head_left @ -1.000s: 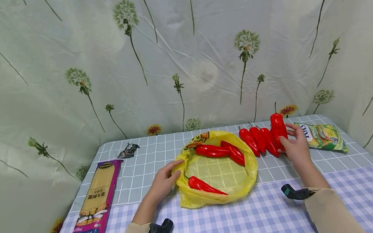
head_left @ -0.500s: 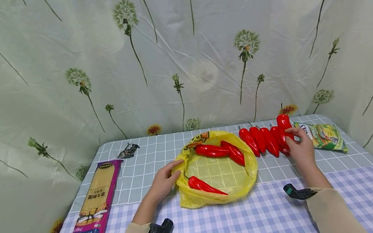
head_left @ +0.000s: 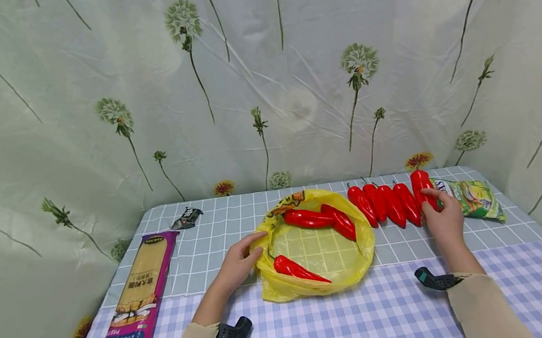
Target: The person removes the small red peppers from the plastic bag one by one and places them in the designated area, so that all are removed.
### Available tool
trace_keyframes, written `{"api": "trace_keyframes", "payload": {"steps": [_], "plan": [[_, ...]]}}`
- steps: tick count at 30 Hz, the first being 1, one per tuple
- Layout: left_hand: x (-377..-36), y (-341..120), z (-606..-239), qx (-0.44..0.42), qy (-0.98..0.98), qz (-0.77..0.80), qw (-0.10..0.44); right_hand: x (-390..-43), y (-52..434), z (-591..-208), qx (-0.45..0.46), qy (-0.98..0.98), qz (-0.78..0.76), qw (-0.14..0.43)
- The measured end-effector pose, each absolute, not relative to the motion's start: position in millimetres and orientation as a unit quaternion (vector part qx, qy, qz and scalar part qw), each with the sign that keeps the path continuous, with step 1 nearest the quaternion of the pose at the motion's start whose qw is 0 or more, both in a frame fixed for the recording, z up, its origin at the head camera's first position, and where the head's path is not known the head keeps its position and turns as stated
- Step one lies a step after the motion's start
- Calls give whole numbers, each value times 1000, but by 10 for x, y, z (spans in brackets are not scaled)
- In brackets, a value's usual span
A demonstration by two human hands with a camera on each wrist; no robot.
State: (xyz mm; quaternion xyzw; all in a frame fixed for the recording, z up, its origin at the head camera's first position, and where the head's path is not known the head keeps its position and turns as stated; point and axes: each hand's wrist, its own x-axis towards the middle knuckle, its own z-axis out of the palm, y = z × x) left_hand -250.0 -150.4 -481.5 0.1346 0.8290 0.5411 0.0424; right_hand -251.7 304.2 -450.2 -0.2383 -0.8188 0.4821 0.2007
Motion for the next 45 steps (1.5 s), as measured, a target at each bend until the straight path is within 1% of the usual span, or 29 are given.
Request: {"api": "trace_keyframes", "payload": {"steps": [6, 15, 21, 32, 45], "plan": [[-2498, -1505, -4817, 130, 830, 540, 44, -2547, 3072, -4580, -241, -832, 459, 199], [-2497, -1497, -4801, 131, 828, 543, 48, -2545, 3100, -4639, -222, -845, 432, 223], [-2491, -1502, -4797, 129, 827, 545, 49, -2525, 3082, -4630, -215, -859, 418, 203], [-2498, -1499, -4800, 128, 831, 539, 49, -2509, 3069, -4621, -203, -899, 348, 171], [-2506, -1507, -4822, 135, 828, 543, 44, -2508, 3024, -4607, -239, -886, 358, 174]]}}
